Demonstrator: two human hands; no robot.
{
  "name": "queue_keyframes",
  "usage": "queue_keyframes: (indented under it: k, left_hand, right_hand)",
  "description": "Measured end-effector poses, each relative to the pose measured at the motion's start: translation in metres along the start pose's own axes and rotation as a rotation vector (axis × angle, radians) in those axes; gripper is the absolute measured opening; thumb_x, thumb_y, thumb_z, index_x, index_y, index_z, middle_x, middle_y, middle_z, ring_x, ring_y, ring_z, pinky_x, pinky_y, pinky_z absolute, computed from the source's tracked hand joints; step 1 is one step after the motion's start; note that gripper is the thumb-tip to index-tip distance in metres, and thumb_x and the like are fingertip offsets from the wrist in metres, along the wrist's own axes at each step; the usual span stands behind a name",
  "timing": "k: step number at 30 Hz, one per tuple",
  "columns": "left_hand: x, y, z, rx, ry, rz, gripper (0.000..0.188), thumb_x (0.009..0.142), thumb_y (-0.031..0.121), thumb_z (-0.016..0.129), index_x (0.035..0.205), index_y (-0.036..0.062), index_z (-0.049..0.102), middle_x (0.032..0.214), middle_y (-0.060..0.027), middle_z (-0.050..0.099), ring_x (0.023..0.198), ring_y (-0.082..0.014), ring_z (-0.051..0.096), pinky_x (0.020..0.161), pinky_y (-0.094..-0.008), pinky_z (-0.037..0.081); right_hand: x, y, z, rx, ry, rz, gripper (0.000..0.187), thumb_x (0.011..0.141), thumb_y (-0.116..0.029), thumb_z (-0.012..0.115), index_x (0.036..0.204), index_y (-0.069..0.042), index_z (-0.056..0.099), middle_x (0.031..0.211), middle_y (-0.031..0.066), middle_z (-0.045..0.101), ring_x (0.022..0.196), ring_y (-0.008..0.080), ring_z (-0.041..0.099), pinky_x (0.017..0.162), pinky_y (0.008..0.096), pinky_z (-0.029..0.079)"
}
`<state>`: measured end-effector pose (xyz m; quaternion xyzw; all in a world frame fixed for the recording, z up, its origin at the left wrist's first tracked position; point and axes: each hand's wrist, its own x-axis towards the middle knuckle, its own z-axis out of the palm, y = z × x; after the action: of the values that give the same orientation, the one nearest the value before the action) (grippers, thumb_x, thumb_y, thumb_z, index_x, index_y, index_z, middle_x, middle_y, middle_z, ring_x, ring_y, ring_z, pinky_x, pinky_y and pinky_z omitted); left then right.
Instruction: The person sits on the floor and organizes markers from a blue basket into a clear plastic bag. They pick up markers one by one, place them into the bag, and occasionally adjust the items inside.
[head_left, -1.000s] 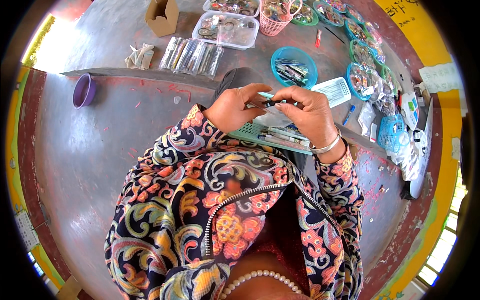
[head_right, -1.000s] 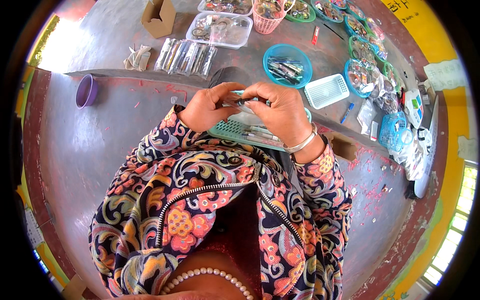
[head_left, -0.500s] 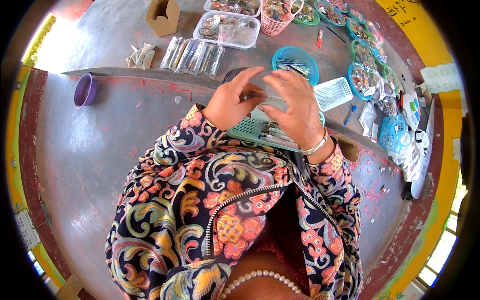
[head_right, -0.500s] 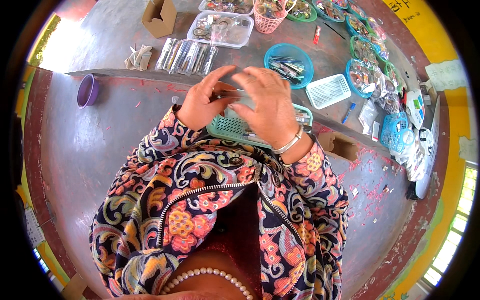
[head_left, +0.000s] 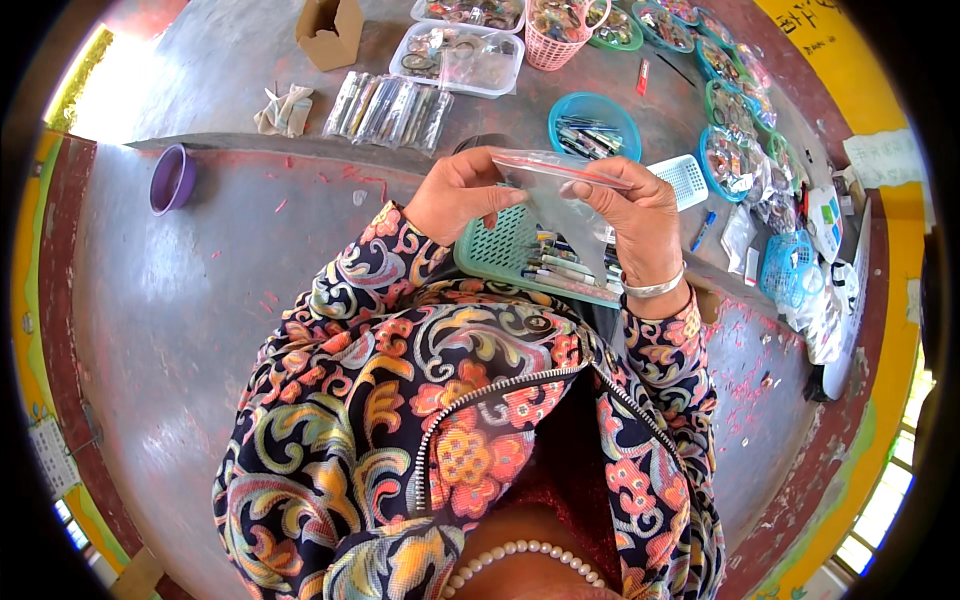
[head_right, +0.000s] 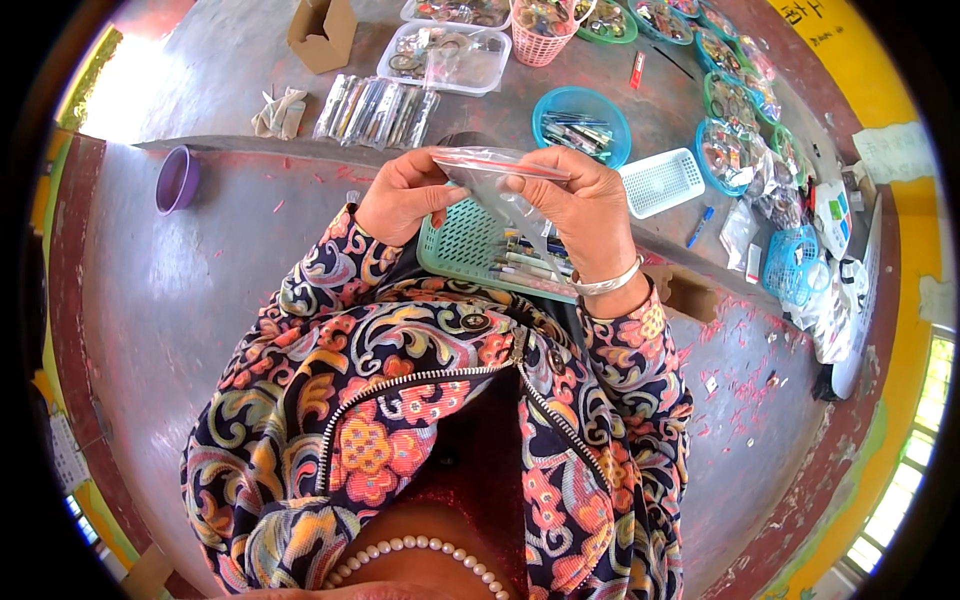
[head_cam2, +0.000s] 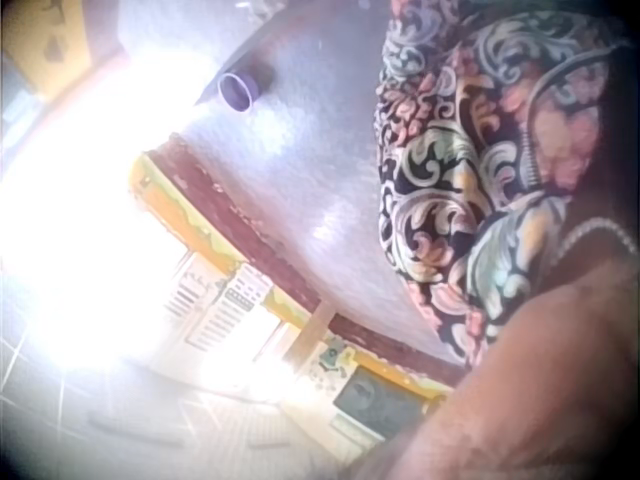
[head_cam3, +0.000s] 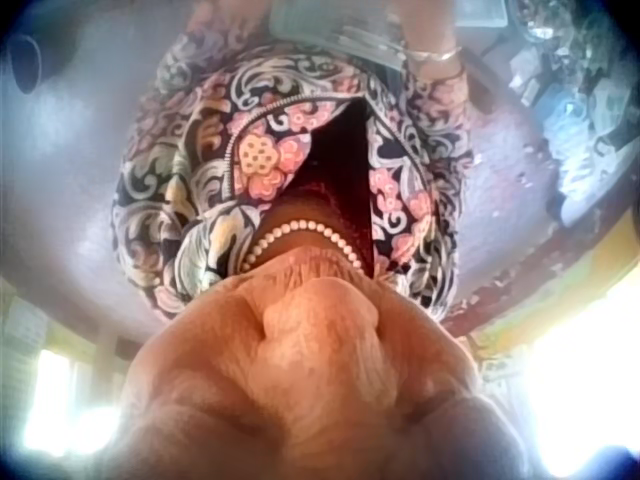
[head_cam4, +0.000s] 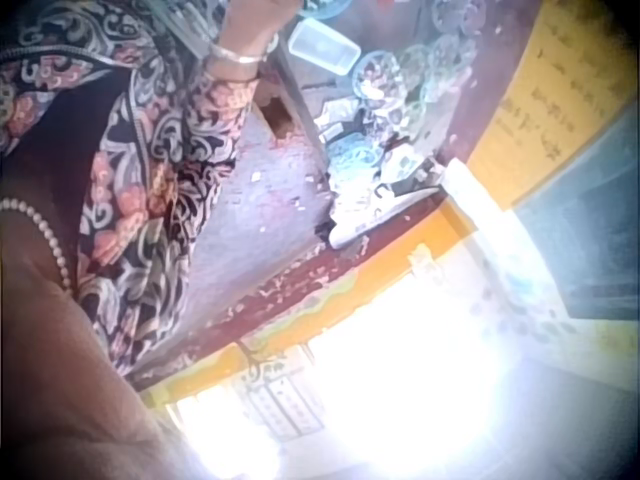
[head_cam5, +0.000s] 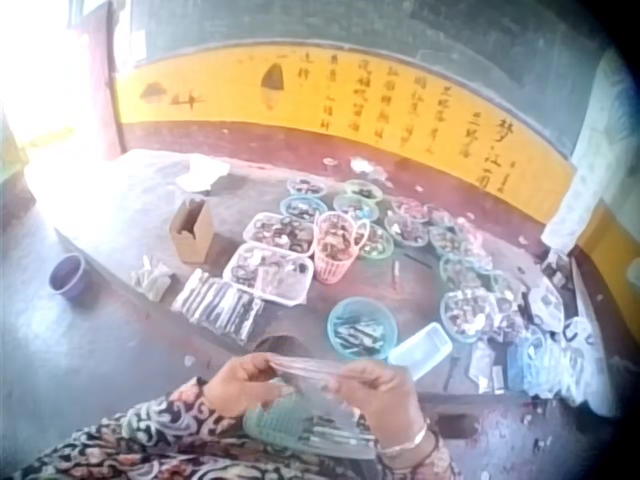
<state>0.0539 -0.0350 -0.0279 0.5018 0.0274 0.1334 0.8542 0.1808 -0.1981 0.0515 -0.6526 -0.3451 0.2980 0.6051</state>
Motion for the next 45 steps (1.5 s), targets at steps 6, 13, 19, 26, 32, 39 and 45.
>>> queue_keyframes:
  k: [6,13,19,26,32,39,45]
  left_hand:
    - [0.003,0.003,-0.001,0.129,0.015,0.041,0.025,0.085,0.002,0.061,0.110,0.0021,0.059,0.103,-0.0038,0.060,0.072,-0.0078,0.056,0.059,-0.0214,0.048]
    - [0.001,0.011,0.003,0.255,0.009,0.204,0.023,0.088,-0.001,0.054,0.112,-0.0008,0.055,0.103,-0.0099,0.061,0.093,-0.0169,0.061,0.074,-0.0279,0.054]
    - [0.000,0.018,-0.002,0.287,0.183,0.129,0.021,0.089,0.002,0.055,0.109,-0.0012,0.058,0.099,-0.0102,0.064,0.090,-0.0177,0.063,0.070,-0.0269,0.054]
    - [0.004,0.015,-0.003,0.260,0.206,0.091,0.022,0.087,0.002,0.058,0.109,-0.0009,0.058,0.100,-0.0095,0.064,0.091,-0.0177,0.063,0.071,-0.0269,0.054]
    - [0.003,0.006,0.002,0.288,0.083,0.041,0.031,0.085,-0.002,0.060,0.115,-0.0003,0.054,0.102,-0.0091,0.063,0.087,-0.0166,0.063,0.074,-0.0281,0.054]
    - [0.006,0.002,0.002,0.323,0.071,0.008,0.030,0.085,0.000,0.060,0.115,0.0004,0.055,0.100,-0.0076,0.063,0.083,-0.0135,0.061,0.074,-0.0272,0.053]
    - [0.007,-0.005,-0.003,0.297,0.078,0.002,0.032,0.085,0.001,0.060,0.116,0.0012,0.054,0.100,-0.0057,0.064,0.079,-0.0111,0.062,0.072,-0.0235,0.051]
  right_hand:
    - [-0.001,0.002,-0.004,0.038,-0.009,-0.023,0.012,0.082,-0.006,0.067,0.092,-0.001,0.064,0.082,0.0035,0.067,0.075,0.0066,0.060,0.066,0.0193,0.046]
    - [0.001,0.004,-0.020,-0.041,-0.033,-0.048,0.014,0.083,-0.007,0.065,0.095,0.001,0.064,0.085,0.0031,0.067,0.079,0.0075,0.059,0.070,0.0203,0.047]
    - [-0.007,0.016,-0.053,-0.222,0.113,-0.070,0.011,0.085,-0.005,0.063,0.094,0.000,0.064,0.085,0.0023,0.067,0.076,0.0070,0.059,0.067,0.0206,0.046]
    - [-0.025,0.067,-0.063,-1.075,-0.119,-0.364,0.010,0.073,-0.007,0.059,0.083,-0.005,0.062,0.081,0.0096,0.060,0.081,0.0296,0.058,0.068,0.0390,0.047]
    - [-0.025,0.075,-0.052,-1.378,-0.131,-0.349,0.009,0.072,-0.005,0.057,0.081,-0.005,0.060,0.082,0.0084,0.056,0.083,0.0277,0.054,0.070,0.0387,0.046]
    - [-0.029,0.072,-0.055,-1.277,-0.142,-0.345,0.015,0.069,-0.002,0.055,0.082,-0.004,0.059,0.081,0.0088,0.056,0.084,0.0287,0.054,0.074,0.0381,0.046]
    - [-0.034,0.063,-0.072,-1.109,-0.183,-0.255,0.018,0.066,-0.001,0.057,0.084,-0.005,0.062,0.085,0.0108,0.059,0.087,0.0320,0.054,0.077,0.0395,0.045]
